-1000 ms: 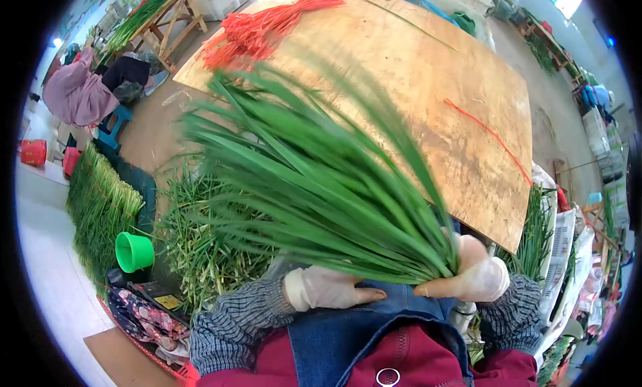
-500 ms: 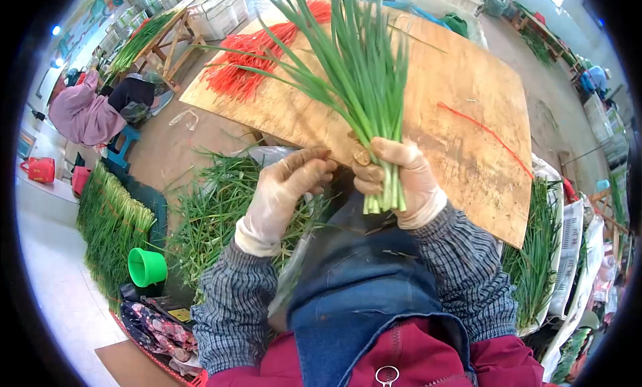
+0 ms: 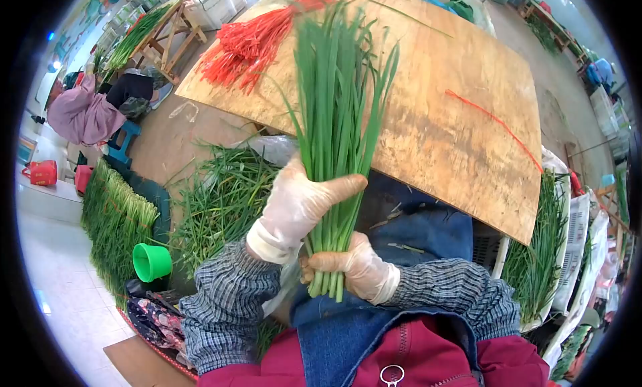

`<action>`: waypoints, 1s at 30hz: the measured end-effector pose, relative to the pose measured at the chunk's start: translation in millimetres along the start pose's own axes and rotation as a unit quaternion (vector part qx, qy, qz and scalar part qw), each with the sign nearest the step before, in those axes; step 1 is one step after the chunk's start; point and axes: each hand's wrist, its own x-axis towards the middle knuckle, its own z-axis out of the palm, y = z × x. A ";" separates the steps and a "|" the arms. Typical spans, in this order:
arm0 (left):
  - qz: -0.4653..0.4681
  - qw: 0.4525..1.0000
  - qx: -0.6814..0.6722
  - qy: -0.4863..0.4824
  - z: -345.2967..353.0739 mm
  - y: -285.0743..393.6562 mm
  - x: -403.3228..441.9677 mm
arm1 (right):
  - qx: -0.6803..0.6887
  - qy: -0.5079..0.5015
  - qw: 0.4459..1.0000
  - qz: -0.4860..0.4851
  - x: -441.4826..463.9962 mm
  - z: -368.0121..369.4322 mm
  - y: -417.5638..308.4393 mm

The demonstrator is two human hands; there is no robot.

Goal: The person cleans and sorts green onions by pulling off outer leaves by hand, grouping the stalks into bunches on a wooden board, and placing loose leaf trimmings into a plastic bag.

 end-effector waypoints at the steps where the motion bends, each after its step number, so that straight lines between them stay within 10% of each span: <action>1: -0.014 1.000 0.009 0.004 0.2 -10.8 1.9 | 0.008 0.009 1.000 0.020 0.6 -5.3 7.5; 13: -0.137 0.966 -0.198 -0.093 -17.3 -60.8 3.7 | 0.004 0.060 0.995 0.074 0.8 -32.7 4.7; 18: -0.129 0.966 -0.196 -0.109 -20.2 -65.7 2.5 | -0.072 0.187 0.978 -0.058 21.7 -61.5 -39.0; 30: 0.170 0.970 0.046 -0.166 32.8 28.2 17.6 | -0.245 0.108 0.893 -0.362 9.2 28.0 -147.0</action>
